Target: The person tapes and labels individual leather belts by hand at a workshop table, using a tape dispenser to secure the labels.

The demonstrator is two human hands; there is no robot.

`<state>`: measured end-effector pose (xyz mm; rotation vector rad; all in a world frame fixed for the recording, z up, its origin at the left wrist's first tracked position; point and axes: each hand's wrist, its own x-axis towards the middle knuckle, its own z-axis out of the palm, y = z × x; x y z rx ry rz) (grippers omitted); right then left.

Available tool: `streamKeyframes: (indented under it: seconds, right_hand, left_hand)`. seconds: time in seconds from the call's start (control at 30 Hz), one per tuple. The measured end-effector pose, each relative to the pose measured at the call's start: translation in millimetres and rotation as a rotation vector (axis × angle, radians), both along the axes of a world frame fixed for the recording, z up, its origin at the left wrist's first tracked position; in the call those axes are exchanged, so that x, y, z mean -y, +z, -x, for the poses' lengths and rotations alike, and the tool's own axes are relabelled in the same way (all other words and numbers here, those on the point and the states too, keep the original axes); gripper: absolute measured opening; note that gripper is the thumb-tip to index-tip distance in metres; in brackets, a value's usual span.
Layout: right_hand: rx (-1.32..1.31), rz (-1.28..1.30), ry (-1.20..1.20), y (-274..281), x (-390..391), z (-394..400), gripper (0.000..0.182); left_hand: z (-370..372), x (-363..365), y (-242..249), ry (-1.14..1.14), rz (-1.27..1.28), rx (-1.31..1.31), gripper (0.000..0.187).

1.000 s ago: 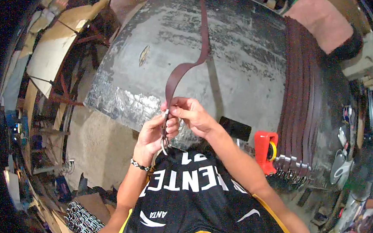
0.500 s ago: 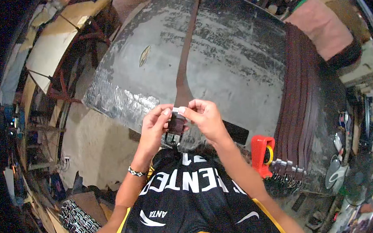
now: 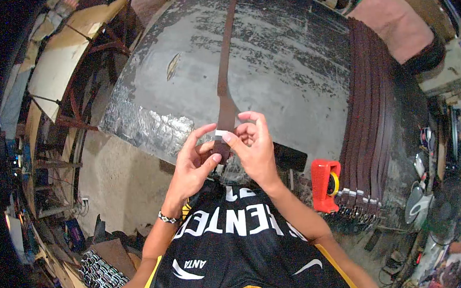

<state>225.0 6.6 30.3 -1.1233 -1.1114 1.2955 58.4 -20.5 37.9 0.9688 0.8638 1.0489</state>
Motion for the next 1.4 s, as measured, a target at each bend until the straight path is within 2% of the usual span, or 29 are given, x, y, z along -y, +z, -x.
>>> streamKeyframes:
  seconds: [0.23, 0.43, 0.53, 0.93, 1.4]
  right_hand:
    - [0.324, -0.267, -0.05, -6, -6, -4, 0.014]
    - [0.308, -0.26, -0.054, -1, -9, -4, 0.011]
    - [0.314, -0.187, 0.01, -6, -10, -10, 0.011]
    - [0.279, -0.176, -0.047, -11, -9, -7, 0.012]
    - [-0.016, -0.005, 0.102, -11, -5, -14, 0.016]
  left_hand:
    - [-5, -7, 1, 0.016, -0.039, -0.054, 0.049]
    - [-5, -10, -2, 0.016, 0.005, 0.021, 0.047]
    - [-3, -10, -1, -0.003, 0.012, 0.004, 0.05]
    - [-4, -12, -2, -0.001, 0.018, -0.057, 0.049]
    - [4, -13, -5, -0.006, 0.049, -0.015, 0.048]
